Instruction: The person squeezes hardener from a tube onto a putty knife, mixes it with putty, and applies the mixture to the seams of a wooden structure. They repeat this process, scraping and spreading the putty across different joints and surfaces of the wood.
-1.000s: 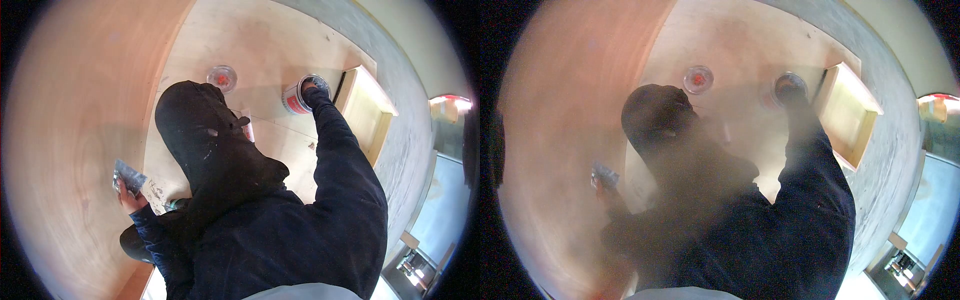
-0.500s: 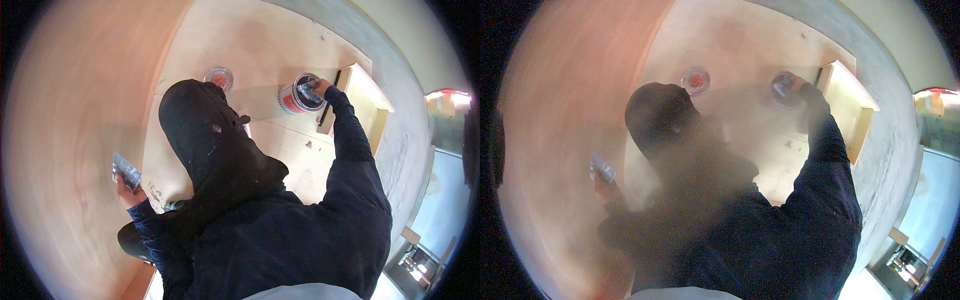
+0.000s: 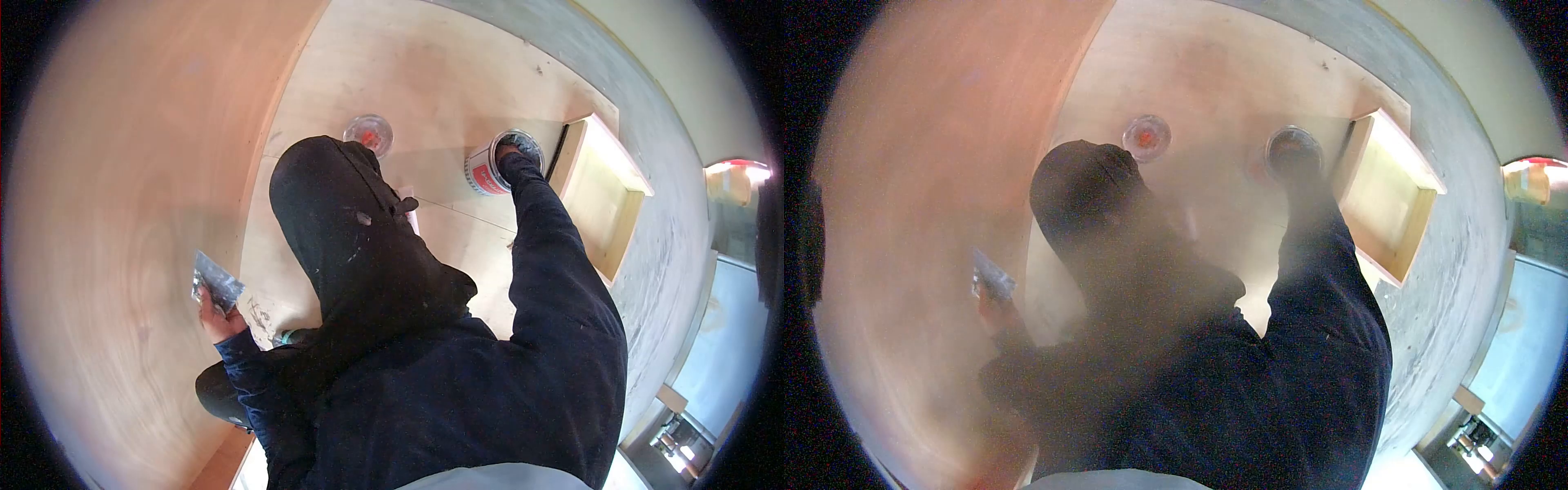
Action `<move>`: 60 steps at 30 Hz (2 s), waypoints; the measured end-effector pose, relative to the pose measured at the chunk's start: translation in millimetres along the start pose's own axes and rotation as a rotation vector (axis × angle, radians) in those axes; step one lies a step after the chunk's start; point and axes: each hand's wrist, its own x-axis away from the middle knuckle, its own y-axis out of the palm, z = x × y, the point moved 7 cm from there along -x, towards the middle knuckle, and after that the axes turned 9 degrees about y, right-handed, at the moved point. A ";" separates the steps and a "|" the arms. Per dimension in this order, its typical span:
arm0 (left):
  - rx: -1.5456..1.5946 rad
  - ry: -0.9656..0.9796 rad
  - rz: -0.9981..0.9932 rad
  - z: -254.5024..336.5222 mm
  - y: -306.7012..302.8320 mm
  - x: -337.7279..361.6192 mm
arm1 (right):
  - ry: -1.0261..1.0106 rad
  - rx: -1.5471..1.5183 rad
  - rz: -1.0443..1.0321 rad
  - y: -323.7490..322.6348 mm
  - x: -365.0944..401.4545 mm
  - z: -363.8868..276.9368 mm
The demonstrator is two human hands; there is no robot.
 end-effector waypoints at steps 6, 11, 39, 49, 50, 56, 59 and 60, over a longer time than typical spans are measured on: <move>0.091 -0.049 -0.017 -22.7 0.7 3.0 | -0.106 0.234 0.027 20.4 6.7 4.0; 0.026 -0.022 0.021 -17.7 -6.2 -7.8 | -0.030 -0.112 -0.027 -9.7 40.5 24.8; 0.377 -0.269 -0.502 38.3 225.3 10.5 | -0.743 -1.258 0.708 -370.3 262.4 -226.0; 0.688 -0.235 -0.166 40.7 174.1 -1.1 | -1.196 -1.415 0.210 -365.4 259.8 -412.1; 0.693 -0.219 -0.138 51.5 165.2 3.1 | -1.189 -1.444 0.146 -365.2 274.9 -422.9; 0.867 -0.131 -0.096 35.4 213.9 24.7 | -1.178 -1.421 0.085 -352.8 284.5 -383.7; 0.864 -0.127 -0.104 40.5 213.4 30.6 | -1.273 -1.404 0.078 -349.2 296.0 -386.6; 0.860 -0.104 -0.093 44.3 217.9 30.3 | -1.318 -1.218 0.312 -357.6 305.7 -384.0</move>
